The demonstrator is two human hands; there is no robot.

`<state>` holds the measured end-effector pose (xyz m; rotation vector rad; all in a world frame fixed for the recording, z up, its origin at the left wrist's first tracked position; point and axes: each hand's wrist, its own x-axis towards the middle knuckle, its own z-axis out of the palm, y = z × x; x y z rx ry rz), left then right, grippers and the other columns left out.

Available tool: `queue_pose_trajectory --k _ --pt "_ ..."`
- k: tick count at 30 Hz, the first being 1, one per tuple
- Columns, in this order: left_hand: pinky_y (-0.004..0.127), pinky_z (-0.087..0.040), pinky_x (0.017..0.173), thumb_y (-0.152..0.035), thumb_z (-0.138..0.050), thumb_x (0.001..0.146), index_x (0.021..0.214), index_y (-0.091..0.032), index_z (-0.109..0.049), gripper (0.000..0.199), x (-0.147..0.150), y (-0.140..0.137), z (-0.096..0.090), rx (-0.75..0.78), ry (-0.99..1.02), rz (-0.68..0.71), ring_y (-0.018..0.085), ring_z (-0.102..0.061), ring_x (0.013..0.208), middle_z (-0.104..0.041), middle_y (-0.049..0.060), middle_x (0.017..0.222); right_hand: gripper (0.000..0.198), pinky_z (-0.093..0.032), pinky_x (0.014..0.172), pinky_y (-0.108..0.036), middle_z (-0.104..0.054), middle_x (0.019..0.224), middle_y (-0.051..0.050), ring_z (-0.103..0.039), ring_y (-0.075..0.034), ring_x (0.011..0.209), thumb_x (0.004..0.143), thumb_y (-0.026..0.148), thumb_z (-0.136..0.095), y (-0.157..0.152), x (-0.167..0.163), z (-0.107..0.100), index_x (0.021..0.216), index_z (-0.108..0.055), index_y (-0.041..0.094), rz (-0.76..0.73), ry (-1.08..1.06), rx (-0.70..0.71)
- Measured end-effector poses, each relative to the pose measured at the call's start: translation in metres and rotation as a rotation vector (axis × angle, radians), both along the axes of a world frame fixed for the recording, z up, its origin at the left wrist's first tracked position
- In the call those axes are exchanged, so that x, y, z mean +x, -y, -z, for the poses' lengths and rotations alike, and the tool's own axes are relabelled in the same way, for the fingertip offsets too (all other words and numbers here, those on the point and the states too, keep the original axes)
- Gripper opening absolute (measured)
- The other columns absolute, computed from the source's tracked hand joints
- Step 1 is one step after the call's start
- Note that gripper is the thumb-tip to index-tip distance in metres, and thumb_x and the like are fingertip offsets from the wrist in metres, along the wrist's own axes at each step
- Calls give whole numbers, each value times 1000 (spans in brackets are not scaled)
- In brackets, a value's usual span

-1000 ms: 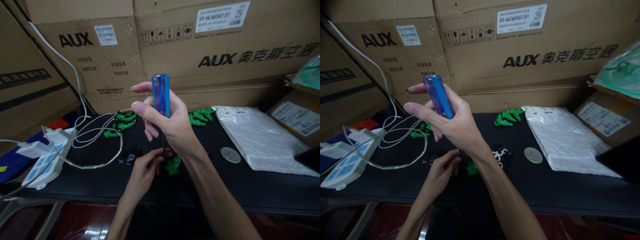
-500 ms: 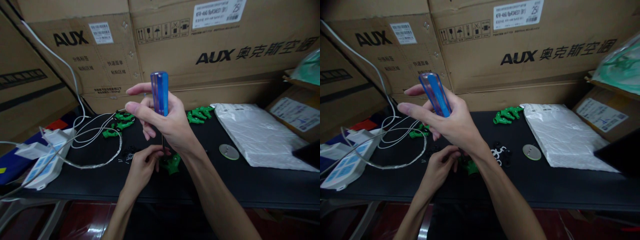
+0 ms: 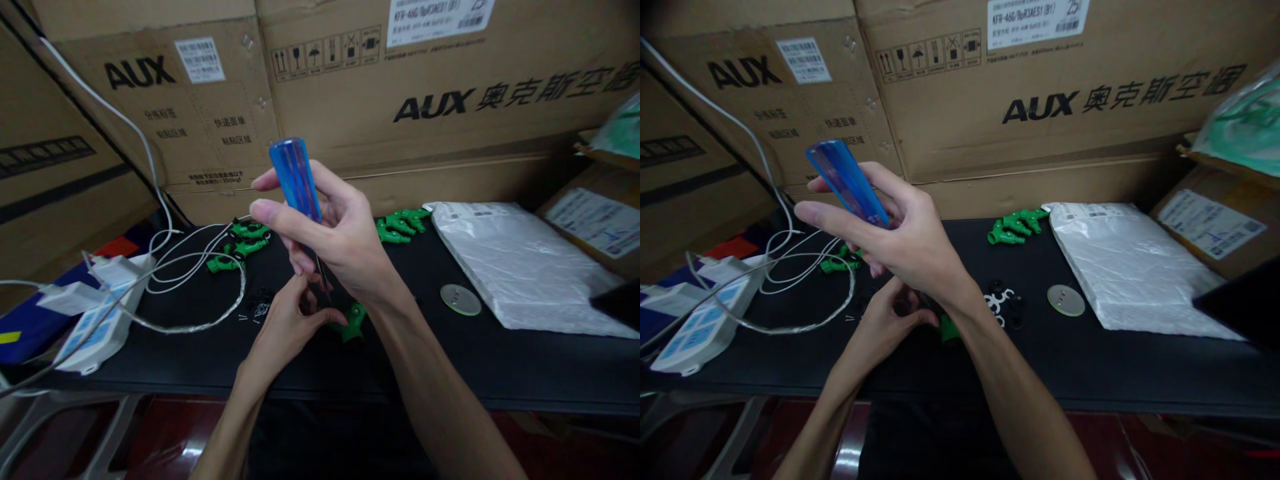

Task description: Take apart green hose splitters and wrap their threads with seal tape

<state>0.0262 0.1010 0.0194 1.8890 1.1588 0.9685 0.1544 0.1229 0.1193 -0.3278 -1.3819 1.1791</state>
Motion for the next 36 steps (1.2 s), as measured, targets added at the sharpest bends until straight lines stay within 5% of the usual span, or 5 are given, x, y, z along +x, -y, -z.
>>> queue_pose_trajectory --k 6,17,24,29,36 --pt "31 -49 103 -19 -75 93 116 -29 -75 25 -21 -1 -6 110 -291 296 19 -63 114 -74 -2 116 22 -41 37 -15 -52 63 10 -41 -4 42 92 41 -71 -3 -1 2 101 -64 22 -7 -57 22" --pt "28 -48 105 -14 -58 103 132 -33 -68 36 -19 -4 -10 101 -240 347 16 -63 117 -69 -1 123 12 -27 27 -17 -36 58 11 -22 -3 34 99 33 -63 1 17 -14 96 -63 21 106 -355 14" --pt "27 -54 93 -32 -64 102 121 -31 -73 21 -50 4 7 42 -112 -7 17 -71 105 -76 -1 116 47 -29 31 -22 -31 56 8 -23 -8 39 92 68 -62 -7 9 -7 79 -54 24 164 -483 -14" --pt "30 -54 90 -42 -71 95 116 -31 -75 24 -77 11 21 65 -117 -200 21 -74 104 -79 -1 114 50 -40 46 -22 -46 66 3 -42 -11 53 100 68 -48 -11 -13 6 80 -54 23 158 -388 -42" --pt "31 -56 86 -40 -77 91 101 -25 -74 18 -83 11 25 167 -183 -266 20 -74 90 -80 1 101 39 -44 48 -24 -40 66 7 -39 -11 50 102 58 -53 -11 -28 12 83 -45 25 117 -431 -62"
